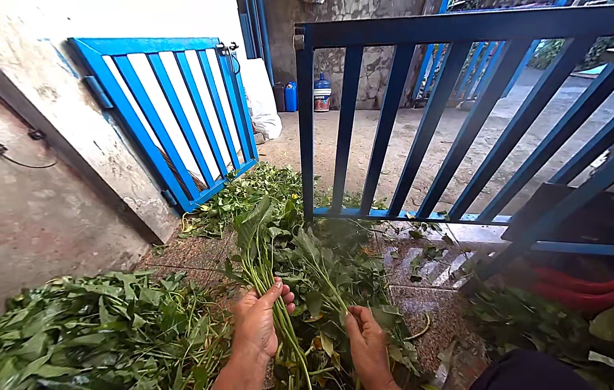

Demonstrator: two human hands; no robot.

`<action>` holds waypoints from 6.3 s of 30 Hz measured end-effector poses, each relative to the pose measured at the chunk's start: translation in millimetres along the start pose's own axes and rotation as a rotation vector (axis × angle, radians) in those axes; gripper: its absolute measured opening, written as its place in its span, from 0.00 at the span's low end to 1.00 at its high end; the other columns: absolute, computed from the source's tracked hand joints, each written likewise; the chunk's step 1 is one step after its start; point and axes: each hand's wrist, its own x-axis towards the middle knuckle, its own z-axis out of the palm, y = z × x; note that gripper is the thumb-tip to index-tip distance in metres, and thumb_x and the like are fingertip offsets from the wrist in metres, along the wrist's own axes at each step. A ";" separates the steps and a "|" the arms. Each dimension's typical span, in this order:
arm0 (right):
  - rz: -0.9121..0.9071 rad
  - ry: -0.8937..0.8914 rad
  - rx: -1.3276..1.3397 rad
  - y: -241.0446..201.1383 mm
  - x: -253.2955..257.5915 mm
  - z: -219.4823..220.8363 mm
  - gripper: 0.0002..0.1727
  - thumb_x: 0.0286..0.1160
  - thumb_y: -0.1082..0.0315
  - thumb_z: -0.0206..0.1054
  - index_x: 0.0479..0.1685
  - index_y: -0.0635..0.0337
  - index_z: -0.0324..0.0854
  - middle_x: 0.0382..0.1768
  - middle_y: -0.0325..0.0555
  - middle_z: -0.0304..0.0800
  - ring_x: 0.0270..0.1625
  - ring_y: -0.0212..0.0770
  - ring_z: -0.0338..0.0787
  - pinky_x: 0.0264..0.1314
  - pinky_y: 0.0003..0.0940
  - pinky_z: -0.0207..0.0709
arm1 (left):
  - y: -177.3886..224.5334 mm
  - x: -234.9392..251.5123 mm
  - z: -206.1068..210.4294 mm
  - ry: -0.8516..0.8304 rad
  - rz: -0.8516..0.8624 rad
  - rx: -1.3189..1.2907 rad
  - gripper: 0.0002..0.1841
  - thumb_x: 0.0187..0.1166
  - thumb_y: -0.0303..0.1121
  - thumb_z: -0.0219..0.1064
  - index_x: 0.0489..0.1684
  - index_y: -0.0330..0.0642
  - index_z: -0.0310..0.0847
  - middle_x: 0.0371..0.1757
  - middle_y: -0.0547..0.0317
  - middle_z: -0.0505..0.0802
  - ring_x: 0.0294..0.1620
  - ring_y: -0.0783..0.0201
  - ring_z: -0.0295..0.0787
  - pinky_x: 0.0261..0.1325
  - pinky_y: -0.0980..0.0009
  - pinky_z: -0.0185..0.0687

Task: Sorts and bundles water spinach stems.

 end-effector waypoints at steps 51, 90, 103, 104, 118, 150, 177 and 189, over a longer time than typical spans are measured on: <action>-0.294 -0.888 -0.907 40.4 -66.3 -80.6 0.18 0.84 0.61 0.56 0.41 0.67 0.87 0.42 0.61 0.93 0.52 0.62 0.93 0.59 0.62 0.80 | 57.2 19.1 -53.5 0.186 0.309 0.005 0.07 0.94 0.37 0.52 0.49 0.45 0.68 0.22 0.64 0.78 0.14 0.69 0.78 0.21 0.68 0.86; 0.309 -0.229 0.590 25.6 5.8 -11.3 0.10 0.79 0.76 0.67 0.53 0.72 0.86 0.40 0.55 0.95 0.42 0.42 0.94 0.49 0.35 0.89 | 45.3 4.8 -29.9 0.065 0.184 -0.022 0.07 0.86 0.23 0.61 0.53 0.30 0.79 0.29 0.45 0.90 0.25 0.54 0.92 0.28 0.59 0.93; 0.024 -0.210 0.437 -15.0 -7.8 5.2 0.09 0.66 0.80 0.75 0.45 0.67 0.89 0.38 0.48 0.95 0.42 0.37 0.94 0.48 0.33 0.90 | 18.1 -5.0 -14.7 -0.080 0.007 -0.050 0.09 0.80 0.18 0.65 0.54 0.29 0.79 0.38 0.41 0.94 0.34 0.50 0.95 0.33 0.58 0.93; -0.018 -0.226 0.408 -17.7 -10.2 5.8 0.09 0.66 0.80 0.75 0.45 0.67 0.89 0.39 0.47 0.95 0.42 0.37 0.94 0.48 0.33 0.90 | 16.5 -5.0 -13.4 -0.090 0.007 -0.047 0.09 0.79 0.17 0.66 0.54 0.29 0.80 0.39 0.40 0.94 0.35 0.49 0.96 0.33 0.58 0.93; -0.278 -0.288 0.183 -14.8 -17.9 7.6 0.07 0.71 0.71 0.76 0.44 0.62 0.92 0.36 0.44 0.90 0.40 0.34 0.89 0.46 0.30 0.87 | 9.2 -6.0 -13.3 -0.449 0.164 -0.189 0.11 0.80 0.13 0.59 0.57 0.22 0.76 0.49 0.28 0.94 0.47 0.40 0.97 0.50 0.52 0.95; -0.591 -0.125 -0.225 -66.2 -11.6 -15.1 0.08 0.73 0.64 0.75 0.41 0.60 0.91 0.41 0.49 0.93 0.49 0.47 0.93 0.54 0.47 0.88 | -34.6 -20.7 13.9 -0.444 0.413 -0.080 0.13 0.64 0.08 0.60 0.39 0.31 0.85 0.34 0.52 0.97 0.35 0.63 0.96 0.46 0.66 0.94; -1.077 -0.301 -0.286 -43.5 -33.3 -32.0 0.07 0.83 0.70 0.63 0.43 0.51 0.87 0.42 0.41 0.93 0.50 0.41 0.93 0.55 0.37 0.89 | -6.7 -0.1 1.2 -0.248 0.262 0.037 0.06 0.78 0.16 0.67 0.47 0.21 0.80 0.31 0.40 0.93 0.28 0.53 0.93 0.35 0.62 0.94; -0.111 -0.733 -0.139 -70.2 -16.9 -30.6 0.22 0.80 0.51 0.66 0.66 0.52 0.84 0.59 0.50 0.85 0.64 0.47 0.84 0.67 0.51 0.79 | -2.3 -11.0 0.0 -0.457 0.116 0.099 0.10 0.75 0.13 0.68 0.52 0.23 0.81 0.39 0.37 0.95 0.36 0.48 0.97 0.46 0.57 0.96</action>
